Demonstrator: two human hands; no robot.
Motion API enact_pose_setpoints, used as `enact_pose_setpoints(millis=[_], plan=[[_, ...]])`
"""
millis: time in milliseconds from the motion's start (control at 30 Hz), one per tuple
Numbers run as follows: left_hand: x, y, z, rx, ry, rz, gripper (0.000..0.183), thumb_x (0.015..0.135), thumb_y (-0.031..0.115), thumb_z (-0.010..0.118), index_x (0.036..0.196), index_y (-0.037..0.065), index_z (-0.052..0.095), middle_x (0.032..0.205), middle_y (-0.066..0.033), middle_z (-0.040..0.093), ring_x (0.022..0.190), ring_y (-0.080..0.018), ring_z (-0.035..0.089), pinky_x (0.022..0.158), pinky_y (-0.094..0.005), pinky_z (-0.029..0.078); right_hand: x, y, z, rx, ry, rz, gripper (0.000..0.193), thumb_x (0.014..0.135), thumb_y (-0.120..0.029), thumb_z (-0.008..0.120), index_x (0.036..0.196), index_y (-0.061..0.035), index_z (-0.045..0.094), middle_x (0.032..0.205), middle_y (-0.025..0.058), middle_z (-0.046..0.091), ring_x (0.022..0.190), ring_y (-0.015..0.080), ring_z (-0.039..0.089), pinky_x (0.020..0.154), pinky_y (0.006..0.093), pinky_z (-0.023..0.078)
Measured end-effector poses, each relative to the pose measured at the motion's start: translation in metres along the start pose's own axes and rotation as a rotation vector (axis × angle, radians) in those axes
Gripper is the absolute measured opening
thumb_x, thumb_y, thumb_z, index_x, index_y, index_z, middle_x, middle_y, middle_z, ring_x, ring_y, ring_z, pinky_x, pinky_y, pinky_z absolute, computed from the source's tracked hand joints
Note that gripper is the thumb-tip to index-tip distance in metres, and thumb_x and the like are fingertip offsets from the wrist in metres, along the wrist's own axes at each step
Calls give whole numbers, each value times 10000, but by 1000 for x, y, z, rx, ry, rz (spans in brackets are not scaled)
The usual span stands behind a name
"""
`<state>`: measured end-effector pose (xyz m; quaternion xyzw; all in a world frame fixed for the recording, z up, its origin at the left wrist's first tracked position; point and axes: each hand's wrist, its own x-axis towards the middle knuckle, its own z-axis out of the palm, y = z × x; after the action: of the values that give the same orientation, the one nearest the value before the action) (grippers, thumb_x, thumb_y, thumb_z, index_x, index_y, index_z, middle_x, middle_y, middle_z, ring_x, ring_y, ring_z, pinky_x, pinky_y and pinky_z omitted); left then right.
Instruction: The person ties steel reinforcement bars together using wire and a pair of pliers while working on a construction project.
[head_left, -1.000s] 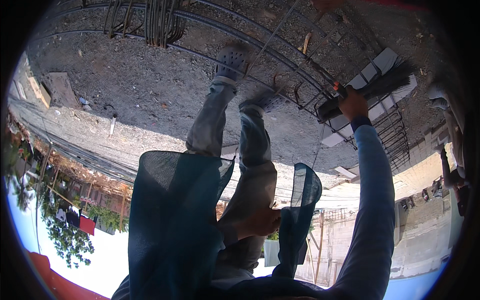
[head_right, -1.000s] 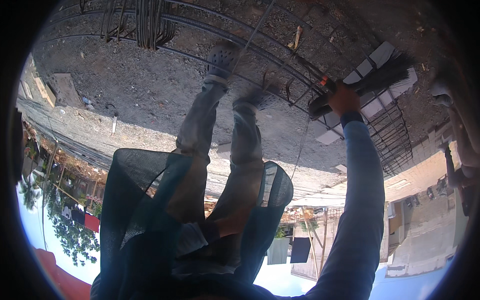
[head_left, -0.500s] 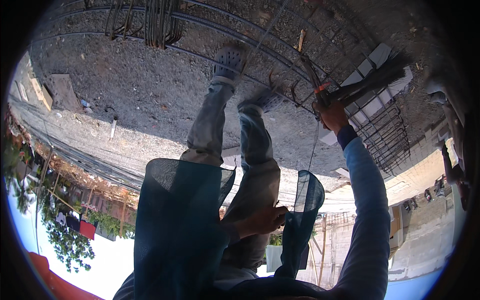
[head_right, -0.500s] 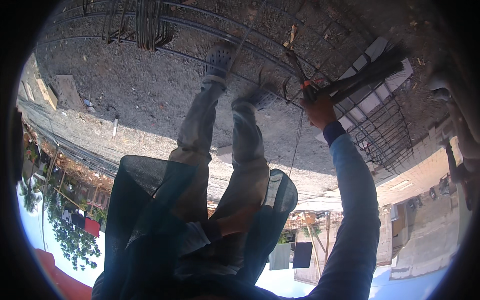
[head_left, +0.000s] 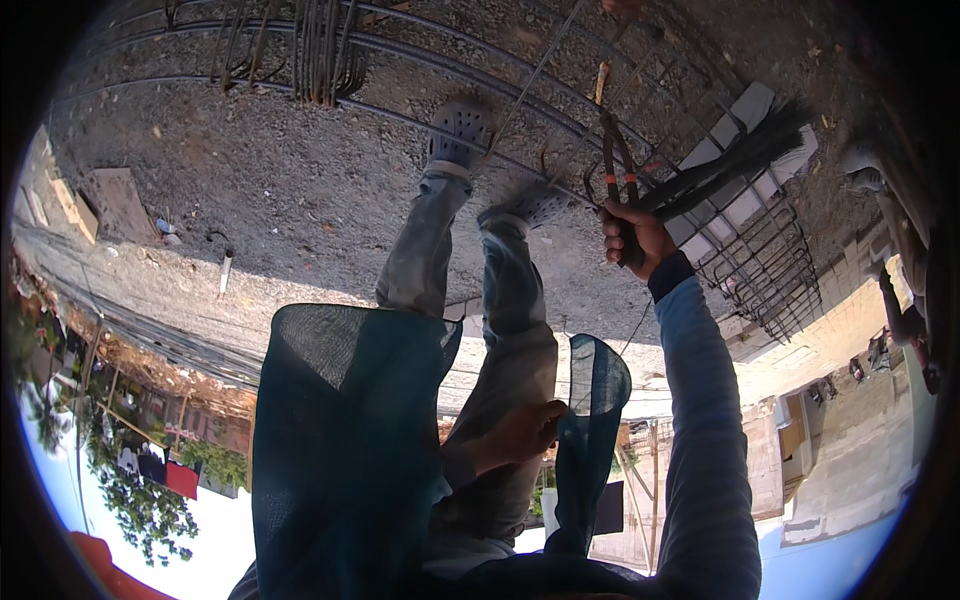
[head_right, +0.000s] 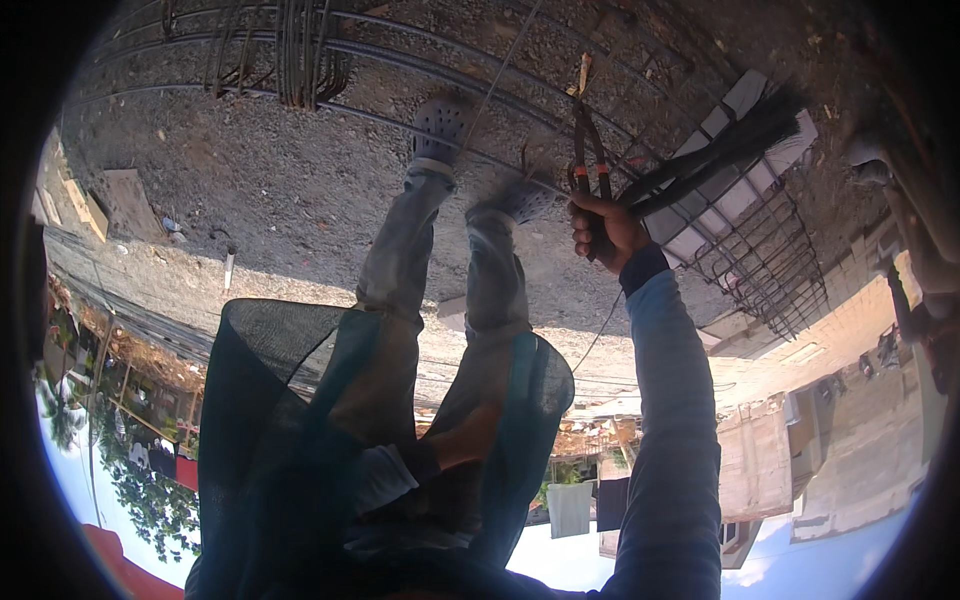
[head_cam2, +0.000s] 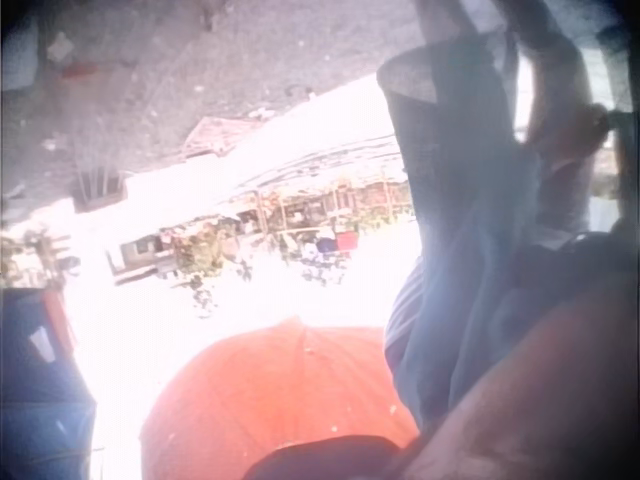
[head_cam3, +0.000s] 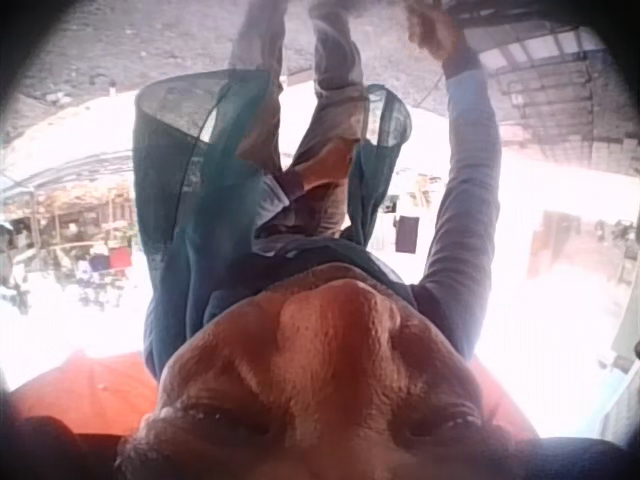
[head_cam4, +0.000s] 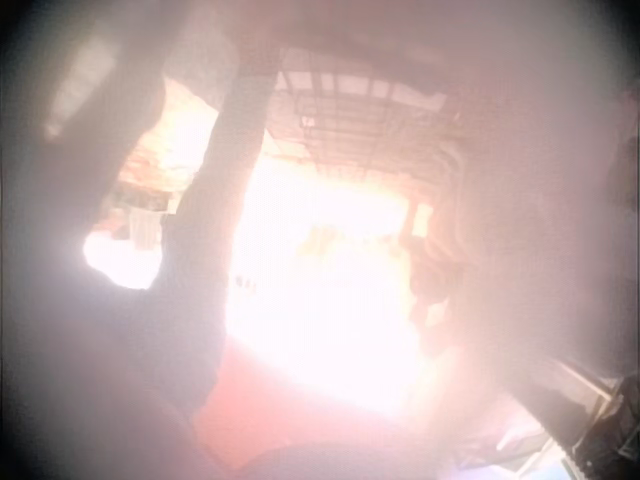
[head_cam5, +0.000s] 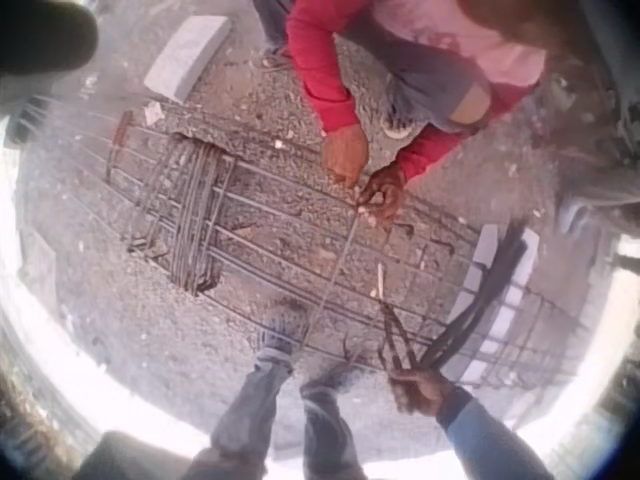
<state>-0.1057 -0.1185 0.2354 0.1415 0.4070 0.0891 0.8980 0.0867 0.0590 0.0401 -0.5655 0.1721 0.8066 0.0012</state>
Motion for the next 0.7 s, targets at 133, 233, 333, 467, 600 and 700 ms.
enact_pose_setpoints(millis=[133, 233, 333, 467, 600, 700], plan=[[7, -2, -11, -3, 112, -39, 718, 815, 489, 660, 1166, -109, 469, 1017, -152, 593, 1008, -200, 558, 862, -320, 434, -17, 9, -4, -623, 459, -415, 255, 773, -249, 755, 835, -71, 583, 652, 16, 573, 520, 122, 573, 469, 270, 481], [43, 4, -26, -148, 411, -91, 738, 810, 497, 666, 1175, -112, 464, 1028, -155, 592, 1020, -203, 556, 871, -322, 431, -19, -1, 15, -652, 376, -421, 284, 699, -143, 801, 849, -8, 602, 651, 47, 592, 502, 129, 574, 432, 253, 490], [123, 25, -70, -313, 555, -154, 759, 805, 506, 672, 1183, -116, 460, 1038, -159, 591, 1033, -206, 554, 880, -323, 429, -10, 18, 0, -585, 433, -393, 275, 693, -120, 789, 819, -7, 572, 647, 48, 590, 491, 127, 573, 414, 256, 483], [241, 85, -129, -396, 493, -121, 968, 679, 564, 759, 1205, -178, 425, 1075, -218, 593, 1005, -269, 593, 828, -339, 475, -3, 19, 16, -605, 390, -486, 234, 739, -106, 727, 824, 20, 549, 616, 63, 571, 458, 128, 576, 390, 259, 466], [309, 62, -143, 192, 575, -64, 716, 626, 370, 804, 1033, -144, 516, 974, -226, 631, 862, -284, 647, 699, -349, 522, 8, 32, 17, -1301, 702, -900, 321, 823, -215, 661, 1015, 24, 566, 901, 114, 632, 850, 175, 652, 706, 328, 536], [311, 51, -143, 137, 527, -124, 542, 603, 242, 784, 932, -115, 544, 866, -218, 644, 745, -274, 660, 623, -362, 526, -9, 55, 28, 17, 569, -680, 370, 841, -226, 645, 1139, -16, 579, 1072, 125, 621, 1006, 203, 611, 845, 335, 502]])
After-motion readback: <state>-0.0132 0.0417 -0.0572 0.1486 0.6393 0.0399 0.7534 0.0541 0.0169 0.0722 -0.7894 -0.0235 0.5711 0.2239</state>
